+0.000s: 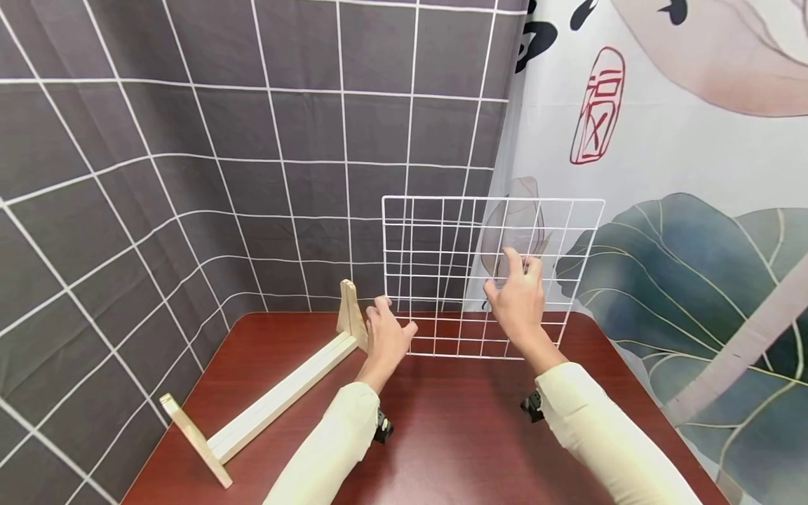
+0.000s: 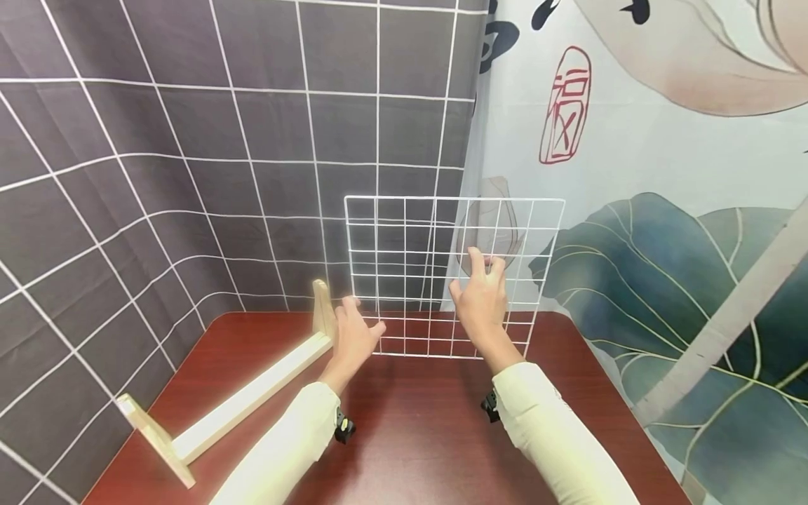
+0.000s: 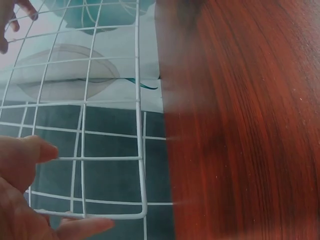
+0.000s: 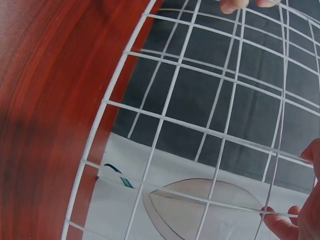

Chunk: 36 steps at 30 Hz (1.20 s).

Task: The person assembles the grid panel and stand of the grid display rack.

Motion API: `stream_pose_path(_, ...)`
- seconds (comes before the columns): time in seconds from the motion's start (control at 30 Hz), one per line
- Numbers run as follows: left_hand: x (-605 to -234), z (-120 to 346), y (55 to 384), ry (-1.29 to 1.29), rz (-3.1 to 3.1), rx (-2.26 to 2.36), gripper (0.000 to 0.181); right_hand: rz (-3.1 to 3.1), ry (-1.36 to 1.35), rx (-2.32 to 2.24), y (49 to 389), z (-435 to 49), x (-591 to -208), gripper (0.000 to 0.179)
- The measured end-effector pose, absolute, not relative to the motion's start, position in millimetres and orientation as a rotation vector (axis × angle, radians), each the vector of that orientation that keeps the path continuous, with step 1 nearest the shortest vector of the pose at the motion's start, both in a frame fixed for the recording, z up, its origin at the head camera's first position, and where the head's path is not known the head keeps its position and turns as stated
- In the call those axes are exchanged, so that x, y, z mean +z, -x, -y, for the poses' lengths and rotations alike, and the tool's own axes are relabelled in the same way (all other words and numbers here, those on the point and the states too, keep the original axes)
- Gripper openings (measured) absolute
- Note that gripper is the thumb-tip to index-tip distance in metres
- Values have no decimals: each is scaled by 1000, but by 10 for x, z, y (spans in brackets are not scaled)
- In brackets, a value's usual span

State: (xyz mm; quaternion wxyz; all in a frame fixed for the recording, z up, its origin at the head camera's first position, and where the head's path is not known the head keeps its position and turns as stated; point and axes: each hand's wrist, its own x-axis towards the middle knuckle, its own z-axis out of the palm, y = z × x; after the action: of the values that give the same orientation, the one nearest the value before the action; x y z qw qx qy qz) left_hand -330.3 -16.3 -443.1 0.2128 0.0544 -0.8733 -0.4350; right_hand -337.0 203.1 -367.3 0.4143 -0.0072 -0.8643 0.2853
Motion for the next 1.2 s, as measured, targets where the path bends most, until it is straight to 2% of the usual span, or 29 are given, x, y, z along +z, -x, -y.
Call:
stream_pose_path(0.3,-4399,249,3242,-87,2460,-1193,77,2200,38,735,3349,-2053,-3665,62)
stream_pose_path(0.43,-4324,374,3157,-101,2466,-1182,75,2214,44,723,3348,-2092,-3690,62)
stream_pose_path(1.2,-4073,1549,2609,-286,2440,-1178,68,2194,36,778,3424,-2243,-3732,61)
